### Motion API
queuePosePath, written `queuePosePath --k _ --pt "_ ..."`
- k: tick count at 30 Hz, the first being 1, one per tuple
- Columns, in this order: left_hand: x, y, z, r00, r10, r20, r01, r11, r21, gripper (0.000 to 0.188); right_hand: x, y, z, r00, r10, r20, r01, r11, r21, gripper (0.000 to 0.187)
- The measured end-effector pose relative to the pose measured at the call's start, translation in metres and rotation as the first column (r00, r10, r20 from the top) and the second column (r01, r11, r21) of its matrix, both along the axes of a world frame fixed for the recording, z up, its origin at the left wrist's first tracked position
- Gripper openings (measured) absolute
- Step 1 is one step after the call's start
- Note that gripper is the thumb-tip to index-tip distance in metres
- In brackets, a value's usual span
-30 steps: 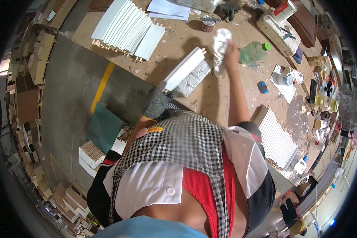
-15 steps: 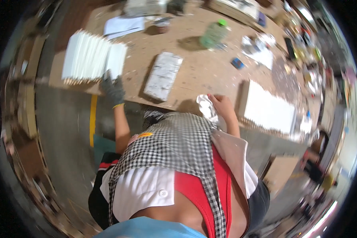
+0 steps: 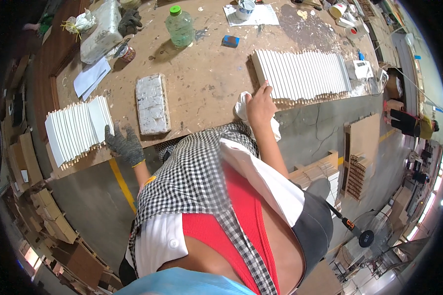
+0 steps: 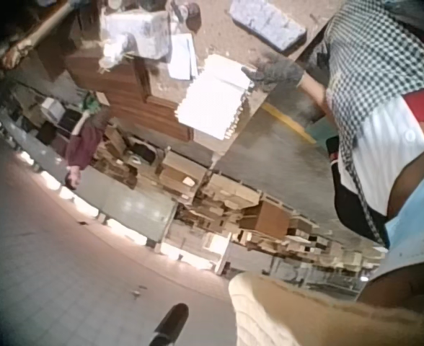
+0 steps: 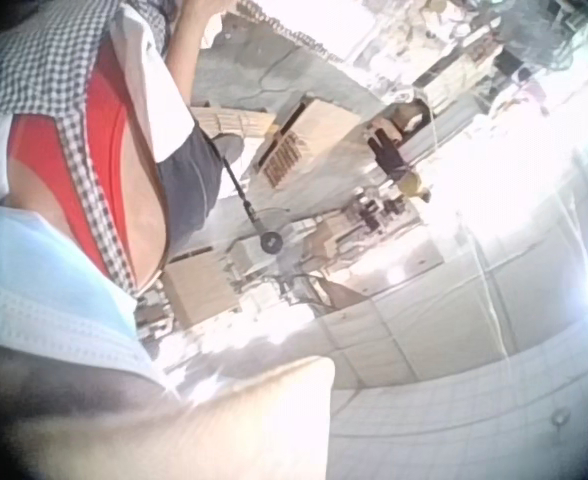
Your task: The person picks up wooden slats one at a time, wipes them with a cloth, and applies a blue substance from a container to the ends before placing them back onto a stack.
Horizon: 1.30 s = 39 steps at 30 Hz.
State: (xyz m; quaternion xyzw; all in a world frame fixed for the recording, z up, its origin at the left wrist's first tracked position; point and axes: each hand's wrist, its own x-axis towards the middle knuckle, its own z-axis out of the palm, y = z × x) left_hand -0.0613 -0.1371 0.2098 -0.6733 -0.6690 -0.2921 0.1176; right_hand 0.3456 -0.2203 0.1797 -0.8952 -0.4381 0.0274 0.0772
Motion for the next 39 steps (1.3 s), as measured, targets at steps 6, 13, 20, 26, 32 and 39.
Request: queuePosePath --k 6,13,20,26,32,39 --pt "0.010 0.007 -0.005 0.988 -0.152 0.009 0.152 0.988 0.039 0.033 -0.007 0.008 0.025 0.998 0.060 0.009 -0.061 0.998 0.026 0.050" --pt "0.017 0.016 -0.011 0.978 -0.208 0.013 0.208 0.978 0.014 0.031 0.012 0.014 0.011 0.984 0.089 0.155 -0.104 0.990 0.091 0.031" --pt "0.038 0.022 -0.012 0.951 -0.293 0.101 0.298 0.954 -0.033 0.033 0.022 0.040 0.014 0.997 0.010 0.083 -0.001 0.994 -0.108 0.023" --pt "0.043 0.015 -0.007 0.944 -0.314 0.102 0.320 0.947 -0.040 0.033 0.051 0.051 0.069 0.919 0.149 -0.366 -0.237 0.949 -0.210 0.030" --pt "0.043 0.003 -0.015 0.850 -0.398 0.345 0.425 0.905 -0.002 0.030 -0.053 0.103 0.049 0.154 0.044 -0.987 -0.253 0.967 0.004 0.036" --pt "0.028 -0.016 -0.027 0.781 -0.213 0.587 0.303 0.951 -0.059 0.031 -0.171 0.142 0.006 -0.070 -0.079 -0.994 -0.447 0.894 -0.040 0.038"
